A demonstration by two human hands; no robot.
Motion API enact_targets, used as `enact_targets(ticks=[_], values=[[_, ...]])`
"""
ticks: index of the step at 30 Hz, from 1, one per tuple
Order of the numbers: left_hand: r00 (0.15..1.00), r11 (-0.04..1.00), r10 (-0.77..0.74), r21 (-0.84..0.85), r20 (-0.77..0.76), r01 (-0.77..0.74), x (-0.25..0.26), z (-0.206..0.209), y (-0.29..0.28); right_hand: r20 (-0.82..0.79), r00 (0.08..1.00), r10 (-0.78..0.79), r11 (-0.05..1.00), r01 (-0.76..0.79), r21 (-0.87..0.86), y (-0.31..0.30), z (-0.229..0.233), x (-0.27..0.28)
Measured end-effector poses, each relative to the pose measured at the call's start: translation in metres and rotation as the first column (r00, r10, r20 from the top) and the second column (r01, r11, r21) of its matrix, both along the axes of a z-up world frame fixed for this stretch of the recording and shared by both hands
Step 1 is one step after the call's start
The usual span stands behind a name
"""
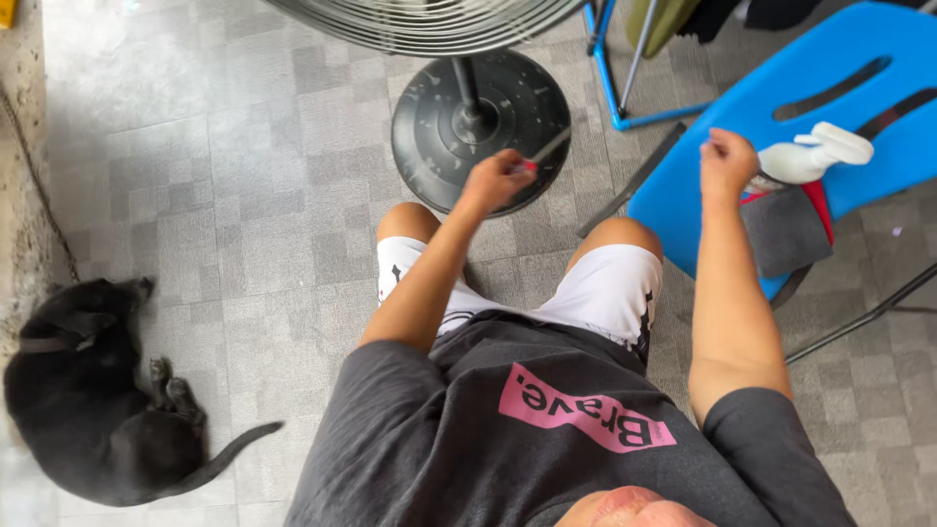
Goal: The person uses a screwdriver to loosen and remove screws from the front grille of a standing fan. They place the removed screws on a nearby blue chair and continue unscrewing multiple fasteners around the fan cage.
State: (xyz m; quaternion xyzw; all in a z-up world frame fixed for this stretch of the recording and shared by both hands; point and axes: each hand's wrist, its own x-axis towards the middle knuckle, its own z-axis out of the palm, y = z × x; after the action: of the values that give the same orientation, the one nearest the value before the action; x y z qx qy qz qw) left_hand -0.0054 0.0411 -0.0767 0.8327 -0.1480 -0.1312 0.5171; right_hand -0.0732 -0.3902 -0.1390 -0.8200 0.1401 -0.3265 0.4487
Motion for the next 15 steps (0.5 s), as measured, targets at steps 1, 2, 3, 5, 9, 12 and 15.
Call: enact_targets(ticks=[1, 2, 3, 5, 9, 12, 15], values=[[0.992, 0.996, 0.078, 0.043, -0.097, -0.074, 0.003, 0.014, 0.034, -0.003, 0.999, 0.053, 0.996, -0.053, 0.071, 0.023, 0.007, 0.022], [0.981, 0.988, 0.152, 0.030, -0.121, -0.149, 0.004, 0.025, 0.064, -0.012, 0.993, 0.116, 0.976, -0.112, 0.188, 0.049, 0.012, 0.044], [0.963, 0.975, 0.220, 0.017, -0.155, -0.220, 0.001, 0.033, 0.092, -0.021, 0.984, 0.179, 0.940, -0.164, 0.299, 0.078, 0.017, 0.061], [0.941, 0.943, 0.324, -0.040, -0.102, -0.329, 0.000, 0.040, 0.147, -0.026, 0.929, 0.368, 0.839, -0.320, 0.441, 0.147, 0.027, 0.098], [0.885, 0.910, 0.414, -0.066, 0.212, -0.410, 0.012, 0.029, 0.204, -0.086, 0.817, 0.570, 0.629, -0.366, 0.686, 0.286, 0.035, 0.160], [0.850, 0.878, 0.473, -0.045, 0.231, -0.476, 0.025, 0.030, 0.215, -0.058, 0.806, 0.589, 0.444, -0.263, 0.857, 0.363, 0.030, 0.198], [0.855, 0.855, 0.482, 0.108, 0.192, -0.507, 0.037, 0.043, 0.216, -0.021, 0.823, 0.568, 0.240, -0.142, 0.960, 0.406, 0.027, 0.235]])
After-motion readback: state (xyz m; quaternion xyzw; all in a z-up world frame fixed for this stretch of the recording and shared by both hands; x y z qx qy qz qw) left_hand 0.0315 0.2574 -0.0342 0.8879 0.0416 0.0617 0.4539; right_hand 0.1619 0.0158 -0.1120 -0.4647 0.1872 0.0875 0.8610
